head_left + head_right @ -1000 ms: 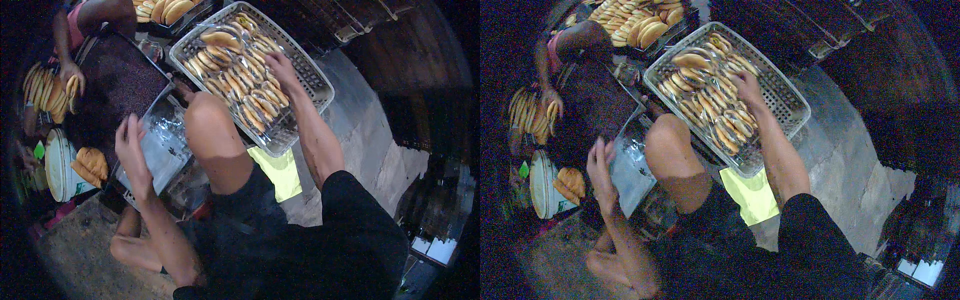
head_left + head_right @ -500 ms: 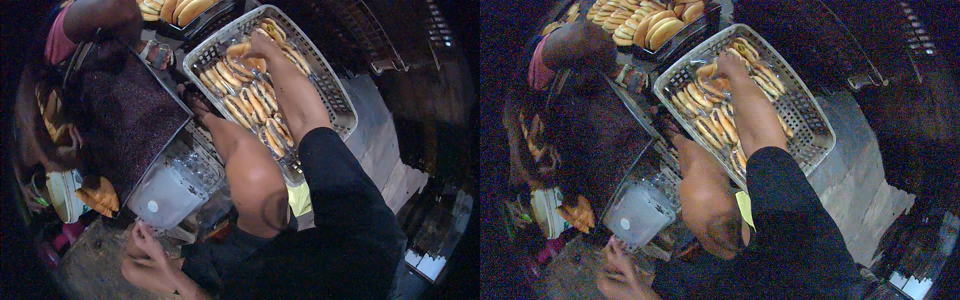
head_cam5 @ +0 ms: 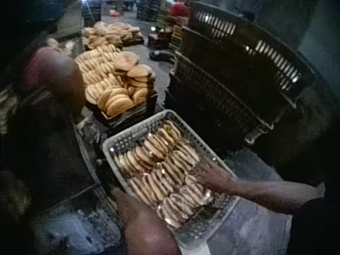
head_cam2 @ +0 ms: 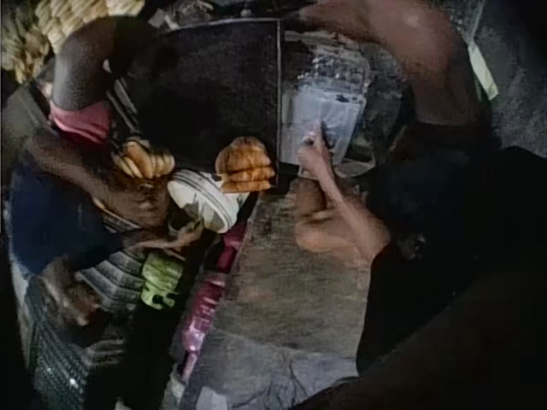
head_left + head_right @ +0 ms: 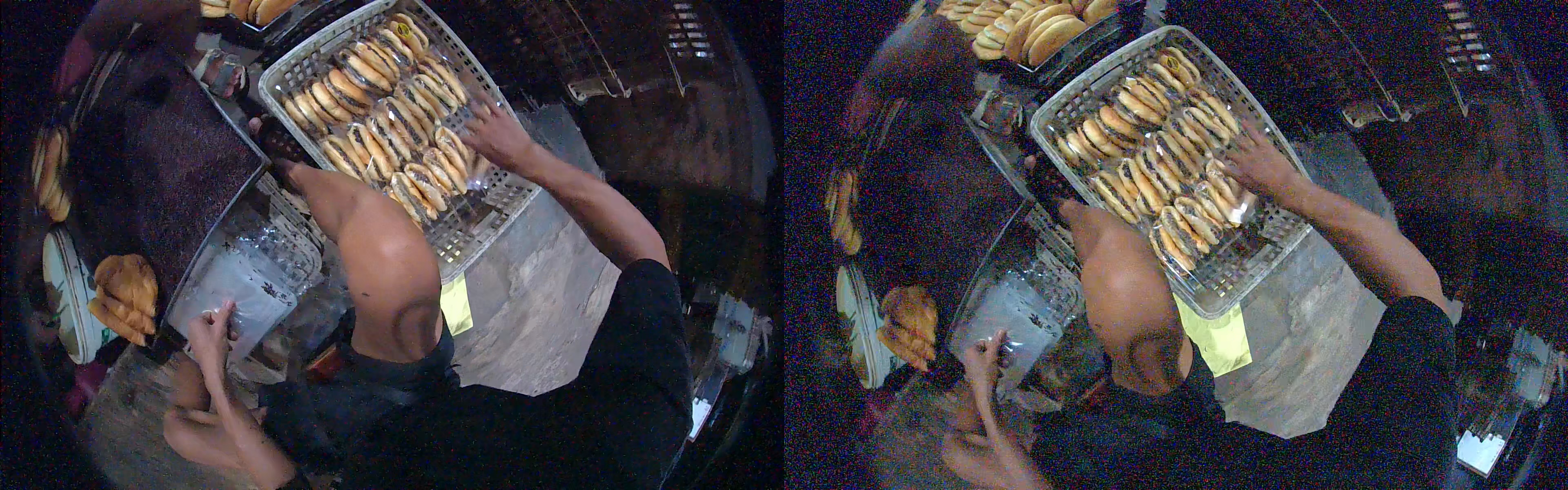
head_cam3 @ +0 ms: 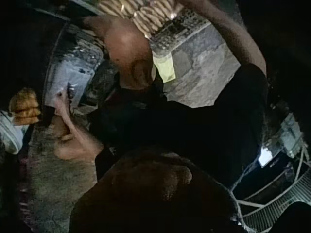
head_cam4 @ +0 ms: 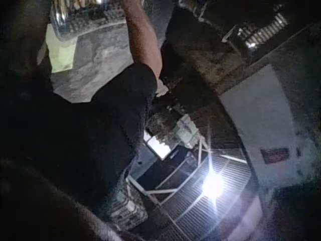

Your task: The person sits on the floor and repeatedly packages small bread rolls into clear plastic bags. They pick up a roll, place it into a bag, and then place the packaged roll into a white plastic basket. The process is repeated continuously throughout the clip.

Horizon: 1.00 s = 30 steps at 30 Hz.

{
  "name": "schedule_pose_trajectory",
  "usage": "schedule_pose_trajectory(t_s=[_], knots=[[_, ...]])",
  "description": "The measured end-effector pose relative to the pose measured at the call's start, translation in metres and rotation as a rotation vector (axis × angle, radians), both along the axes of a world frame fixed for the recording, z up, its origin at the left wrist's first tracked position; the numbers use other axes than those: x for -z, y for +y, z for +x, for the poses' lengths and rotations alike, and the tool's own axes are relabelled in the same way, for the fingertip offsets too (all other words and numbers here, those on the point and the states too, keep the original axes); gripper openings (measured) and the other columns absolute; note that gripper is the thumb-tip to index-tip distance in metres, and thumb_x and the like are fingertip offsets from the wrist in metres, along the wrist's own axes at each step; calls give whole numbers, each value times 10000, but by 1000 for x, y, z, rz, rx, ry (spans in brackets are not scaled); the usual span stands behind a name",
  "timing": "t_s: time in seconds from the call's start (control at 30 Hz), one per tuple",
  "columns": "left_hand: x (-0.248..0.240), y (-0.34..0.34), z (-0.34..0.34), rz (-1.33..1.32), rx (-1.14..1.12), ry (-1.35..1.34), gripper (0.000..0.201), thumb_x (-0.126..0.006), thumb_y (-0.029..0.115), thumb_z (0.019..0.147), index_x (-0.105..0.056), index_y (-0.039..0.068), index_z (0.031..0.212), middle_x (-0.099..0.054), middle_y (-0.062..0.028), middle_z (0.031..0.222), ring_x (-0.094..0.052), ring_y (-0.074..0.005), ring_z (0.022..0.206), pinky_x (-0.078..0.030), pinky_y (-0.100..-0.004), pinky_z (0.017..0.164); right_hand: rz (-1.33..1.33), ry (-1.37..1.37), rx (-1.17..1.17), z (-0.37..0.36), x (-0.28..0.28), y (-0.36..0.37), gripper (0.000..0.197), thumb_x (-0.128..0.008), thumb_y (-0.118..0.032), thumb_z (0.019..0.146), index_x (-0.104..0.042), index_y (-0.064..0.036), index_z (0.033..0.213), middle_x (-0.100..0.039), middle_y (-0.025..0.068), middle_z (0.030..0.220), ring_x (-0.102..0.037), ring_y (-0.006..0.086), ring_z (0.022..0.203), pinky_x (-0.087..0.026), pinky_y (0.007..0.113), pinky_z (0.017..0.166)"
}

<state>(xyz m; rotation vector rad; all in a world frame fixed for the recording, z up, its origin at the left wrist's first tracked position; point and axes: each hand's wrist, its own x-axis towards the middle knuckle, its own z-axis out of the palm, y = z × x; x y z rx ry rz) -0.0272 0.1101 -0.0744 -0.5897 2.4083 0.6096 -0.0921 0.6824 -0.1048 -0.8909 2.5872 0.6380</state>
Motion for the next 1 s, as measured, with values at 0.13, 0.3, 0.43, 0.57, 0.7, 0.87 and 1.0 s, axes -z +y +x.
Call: schedule_pose_trajectory(t_s=[0.13, 0.3, 0.43, 0.57, 0.7, 0.87, 1.0], knots=[[-3, -2, 11, 14, -2, 109, 432, -640, 360, 865, -584, -9, 648, -543, -49, 505, -521, -107, 439, -378, -276, 399, 59, -29, -108, 20, 65, 19, 226, -542, -171, 828, -575, -148, 1050, -550, 64, 1156, -331, 308, 1315, -170, 508, 1134], [-16, -6, 26, 160, 17, 137, 381, -611, 319, 893, -565, -4, 697, -551, -45, 568, -523, -108, 462, -396, -270, 408, -322, 0, -2, 21, 76, -7, 196, -558, -117, 783, -562, -97, 978, -583, 105, 996, -539, 320, 1058, -414, 443, 942], [-77, 7, 44, 335, 33, 358, 336, -633, 267, 886, -556, 9, 685, -532, -26, 578, -524, -100, 474, -386, -246, 420, -1164, -108, 312, -35, -70, -184, 233, -626, -158, 817, -586, -22, 1002, -636, 183, 945, -611, 362, 924, -480, 425, 801], [-122, 28, 29, 314, 110, 817, 329, -648, 287, 876, -563, 17, 708, -542, -25, 582, -530, -98, 482, -401, -228, 442, -1370, -418, -199, -4, -156, -336, 589, -679, -476, 760, -588, 28, 1051, -652, 225, 936, -631, 387, 891, -501, 429, 787], [-95, -6, 12, 796, -307, 473, 470, -616, 473, 854, -616, 5, 818, -637, -59, 691, -601, -152, 577, -454, -244, 500, -1914, -262, 217, 32, -165, -381, 266, -636, -194, 846, -582, 33, 975, -641, 166, 803, -673, 245, 758, -532, 353, 674], [-84, 7, 17, 1506, -607, 540, 461, -556, 445, 899, -570, 33, 1105, -672, -90, 983, -641, -160, 784, -445, -233, 513, -2218, -893, 983, 72, -153, -367, 199, -590, -147, 884, -587, 6, 1011, -616, 117, 954, -658, 209, 731, -569, 319, 659], [-81, -17, 8, 1305, -760, 721, 355, -576, 374, 907, -586, 56, 1063, -642, -42, 915, -596, -125, 749, -395, -219, 481, -2103, -747, 1085, 79, -140, -389, 197, -617, -153, 878, -574, 27, 944, -601, 129, 875, -645, 218, 657, -571, 324, 603]])
